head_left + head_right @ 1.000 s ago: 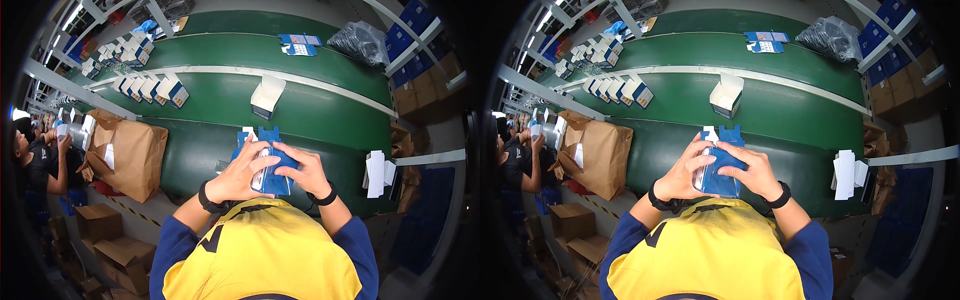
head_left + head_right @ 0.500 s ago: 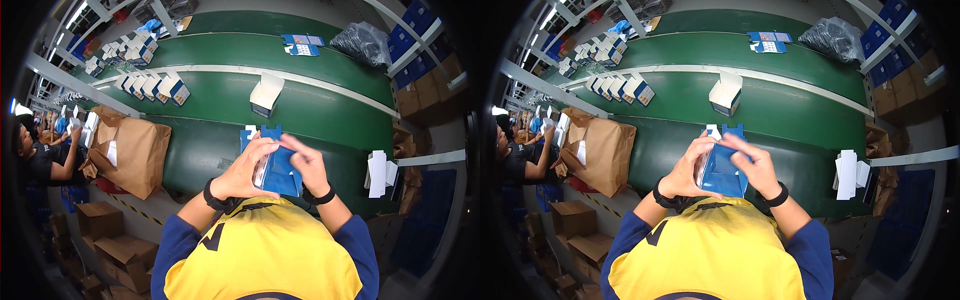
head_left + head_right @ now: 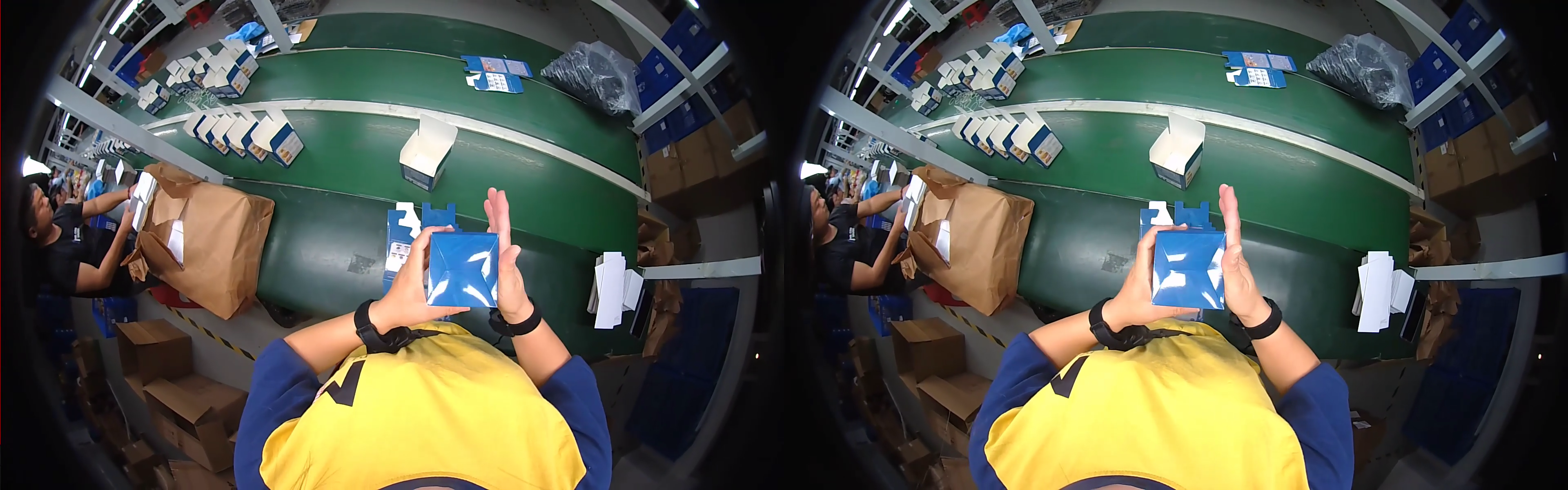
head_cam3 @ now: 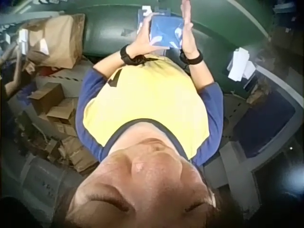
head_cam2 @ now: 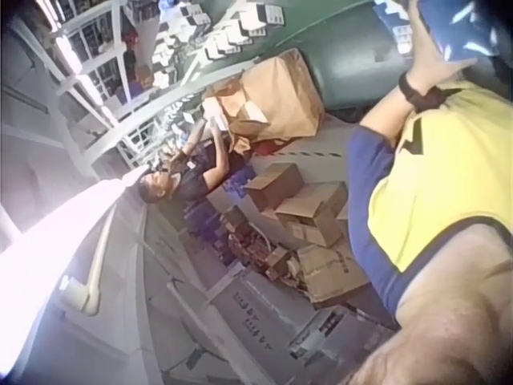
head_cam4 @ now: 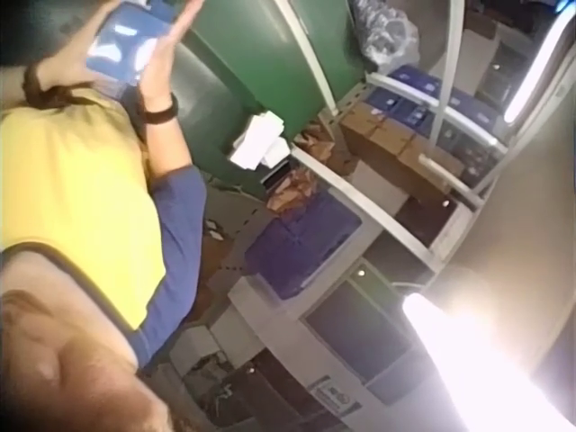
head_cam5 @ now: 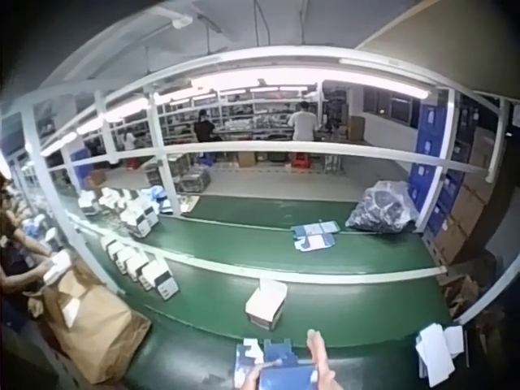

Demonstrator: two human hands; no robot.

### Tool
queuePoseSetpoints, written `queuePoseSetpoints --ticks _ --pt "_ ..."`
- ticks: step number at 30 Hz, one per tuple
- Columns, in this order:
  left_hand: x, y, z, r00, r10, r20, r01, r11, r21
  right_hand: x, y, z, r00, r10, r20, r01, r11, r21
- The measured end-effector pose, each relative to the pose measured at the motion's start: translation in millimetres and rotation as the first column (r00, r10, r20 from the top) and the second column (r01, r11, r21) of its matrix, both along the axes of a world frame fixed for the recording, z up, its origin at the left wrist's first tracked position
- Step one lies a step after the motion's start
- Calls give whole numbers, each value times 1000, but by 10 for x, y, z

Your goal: The person folds blue boxes by hand, inserts a white paper and a brown cardboard piece into each, and places them on a conveyor belt. This process is repeated, with the person occasionally retrieving more blue boxes from a brown bag.

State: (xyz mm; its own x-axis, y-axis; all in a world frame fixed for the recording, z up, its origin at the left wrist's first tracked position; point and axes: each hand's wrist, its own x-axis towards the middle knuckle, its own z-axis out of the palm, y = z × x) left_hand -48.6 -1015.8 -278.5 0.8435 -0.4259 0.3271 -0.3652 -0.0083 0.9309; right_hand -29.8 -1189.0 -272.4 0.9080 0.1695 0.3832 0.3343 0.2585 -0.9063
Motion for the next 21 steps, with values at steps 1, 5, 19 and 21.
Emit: queuePoseSetpoints --ticks 1,5,19,21 --pt "62 20 -71 1000 0 2 0 1000 -3 -2 -9 -57 999 20 -31 -18 999 46" --pt "407 172 -225 674 -104 732 -157 947 279 152 -298 -135 826 359 -435 -266 928 260" --pt "648 379 -1496 848 515 125 -331 330 884 1992 -377 -1748 902 -422 94 413 778 -473" --pt "588 313 -1594 815 563 136 -380 341 860 1866 -317 -1900 846 -528 77 477 684 -551"
